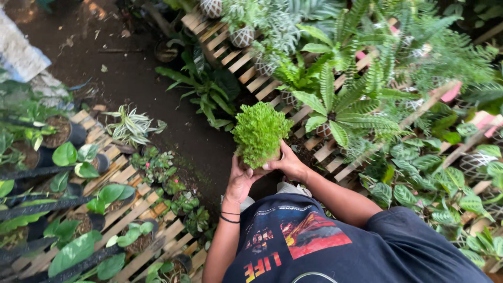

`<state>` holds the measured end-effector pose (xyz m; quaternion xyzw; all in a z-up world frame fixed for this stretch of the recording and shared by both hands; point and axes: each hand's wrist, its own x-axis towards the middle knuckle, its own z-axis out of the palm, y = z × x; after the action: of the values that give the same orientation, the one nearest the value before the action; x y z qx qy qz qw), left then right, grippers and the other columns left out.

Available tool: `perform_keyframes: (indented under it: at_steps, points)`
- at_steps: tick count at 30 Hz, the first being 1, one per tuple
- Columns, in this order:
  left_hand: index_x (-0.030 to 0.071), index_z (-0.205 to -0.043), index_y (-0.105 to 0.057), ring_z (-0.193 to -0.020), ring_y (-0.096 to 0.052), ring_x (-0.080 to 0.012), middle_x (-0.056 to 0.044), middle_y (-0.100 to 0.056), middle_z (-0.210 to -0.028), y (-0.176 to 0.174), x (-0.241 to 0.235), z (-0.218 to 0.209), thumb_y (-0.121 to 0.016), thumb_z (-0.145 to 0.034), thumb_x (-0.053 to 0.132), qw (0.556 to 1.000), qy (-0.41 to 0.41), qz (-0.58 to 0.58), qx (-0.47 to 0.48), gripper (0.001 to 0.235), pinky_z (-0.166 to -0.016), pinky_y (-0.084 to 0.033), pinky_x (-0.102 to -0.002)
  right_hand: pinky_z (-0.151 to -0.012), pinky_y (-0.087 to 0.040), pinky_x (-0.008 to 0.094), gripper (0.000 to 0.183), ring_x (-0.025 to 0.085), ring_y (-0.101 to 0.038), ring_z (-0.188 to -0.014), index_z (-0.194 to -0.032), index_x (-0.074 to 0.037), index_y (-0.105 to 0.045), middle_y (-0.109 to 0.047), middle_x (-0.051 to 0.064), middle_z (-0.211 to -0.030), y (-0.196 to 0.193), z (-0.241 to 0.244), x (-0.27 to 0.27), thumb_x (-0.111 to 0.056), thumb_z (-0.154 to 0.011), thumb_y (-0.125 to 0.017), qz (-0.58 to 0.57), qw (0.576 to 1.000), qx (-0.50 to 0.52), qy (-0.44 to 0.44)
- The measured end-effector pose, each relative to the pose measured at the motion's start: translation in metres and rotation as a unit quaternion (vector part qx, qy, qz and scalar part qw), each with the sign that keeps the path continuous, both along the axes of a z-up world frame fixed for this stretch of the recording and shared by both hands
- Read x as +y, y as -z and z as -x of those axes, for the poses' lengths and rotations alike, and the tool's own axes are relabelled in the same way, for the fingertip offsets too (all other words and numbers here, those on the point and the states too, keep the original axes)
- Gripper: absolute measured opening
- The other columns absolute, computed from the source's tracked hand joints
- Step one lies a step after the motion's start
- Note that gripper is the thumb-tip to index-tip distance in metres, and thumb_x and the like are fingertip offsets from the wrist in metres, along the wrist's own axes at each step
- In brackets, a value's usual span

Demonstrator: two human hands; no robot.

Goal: The person organizes a collection of small potted plants on a display table and surrounding shelves, picking them up by their pots or root balls and repositioning them.

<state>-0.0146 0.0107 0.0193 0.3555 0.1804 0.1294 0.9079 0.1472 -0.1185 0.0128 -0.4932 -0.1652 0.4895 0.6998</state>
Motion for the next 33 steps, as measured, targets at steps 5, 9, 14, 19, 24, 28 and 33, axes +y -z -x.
perform_keyframes:
  at_steps: [5, 9, 14, 19, 24, 28, 33]
  points:
    - [0.021, -0.16, -0.021, -0.14, -0.047, -0.0321, -0.012, -0.039, -0.154, -0.007, 0.035, 0.013, -0.084, -0.082, 0.028, 0.997, -0.073, -0.019, 0.018, 0.101, -0.106, -0.051, -0.054, -0.116, -0.041, 0.039, 0.099, 0.022, -0.054, -0.133, -0.152, -0.008, -0.036, -0.055, 0.009, -0.143, -0.021, 0.017, 0.054, -0.006, -0.068, -0.088, -0.01, 1.0, 0.001, 0.005]
    - [0.018, -0.159, -0.022, -0.139, -0.048, -0.0301, -0.01, -0.042, -0.154, -0.007, 0.081, 0.028, -0.085, -0.08, 0.028, 0.991, -0.111, -0.055, 0.043, 0.101, -0.105, -0.051, -0.052, -0.115, -0.044, 0.042, 0.092, 0.027, -0.055, -0.133, -0.152, -0.005, -0.037, -0.056, 0.012, -0.142, -0.02, 0.041, 0.112, -0.003, -0.074, -0.086, -0.021, 1.0, -0.009, 0.016]
    - [0.009, -0.158, -0.032, -0.138, -0.052, -0.0293, -0.012, -0.05, -0.149, 0.002, 0.16, 0.045, -0.087, -0.082, 0.025, 0.983, -0.148, -0.104, 0.046, 0.095, -0.109, -0.049, -0.044, -0.104, -0.052, 0.047, 0.086, 0.028, -0.05, -0.136, -0.157, -0.019, -0.024, -0.041, 0.007, -0.152, -0.02, 0.072, 0.184, -0.007, -0.086, -0.07, -0.022, 0.998, 0.056, -0.026]
    - [0.005, -0.149, -0.042, -0.128, -0.059, -0.0273, -0.012, -0.056, -0.14, -0.012, 0.241, 0.071, -0.087, -0.078, 0.02, 0.988, -0.144, -0.05, 0.01, 0.086, -0.103, -0.054, -0.046, -0.105, -0.052, 0.048, 0.079, 0.031, -0.051, -0.135, -0.16, -0.015, -0.028, -0.041, 0.014, -0.148, -0.024, 0.087, 0.246, -0.013, -0.091, -0.068, -0.042, 0.998, 0.014, -0.054]
    - [0.002, -0.146, -0.047, -0.126, -0.059, -0.0279, -0.011, -0.059, -0.136, -0.02, 0.294, 0.081, -0.087, -0.079, 0.016, 0.991, -0.129, -0.04, -0.009, 0.079, -0.105, -0.052, -0.047, -0.104, -0.052, 0.052, 0.076, 0.033, -0.049, -0.135, -0.16, -0.016, -0.029, -0.042, 0.016, -0.145, -0.03, 0.082, 0.299, -0.018, -0.094, -0.067, -0.005, 0.999, 0.04, -0.032]
    - [-0.002, -0.141, -0.051, -0.125, -0.06, -0.029, -0.011, -0.062, -0.134, -0.014, 0.331, 0.063, -0.084, -0.08, 0.016, 0.994, -0.108, -0.027, -0.007, 0.072, -0.107, -0.052, -0.048, -0.102, -0.051, 0.055, 0.074, 0.03, -0.047, -0.138, -0.159, -0.02, -0.026, -0.043, 0.01, -0.153, -0.041, 0.066, 0.333, -0.027, -0.095, -0.064, -0.001, 0.992, 0.118, -0.048]
    - [0.001, -0.146, -0.048, -0.129, -0.058, -0.0257, -0.009, -0.061, -0.137, -0.002, 0.382, 0.026, -0.083, -0.082, 0.01, 0.991, -0.124, -0.045, -0.028, 0.073, -0.112, -0.048, -0.045, -0.105, -0.049, 0.058, 0.07, 0.029, -0.047, -0.139, -0.158, -0.02, -0.03, -0.044, 0.008, -0.153, -0.038, 0.032, 0.385, -0.025, -0.097, -0.063, -0.06, 0.981, 0.171, -0.07]
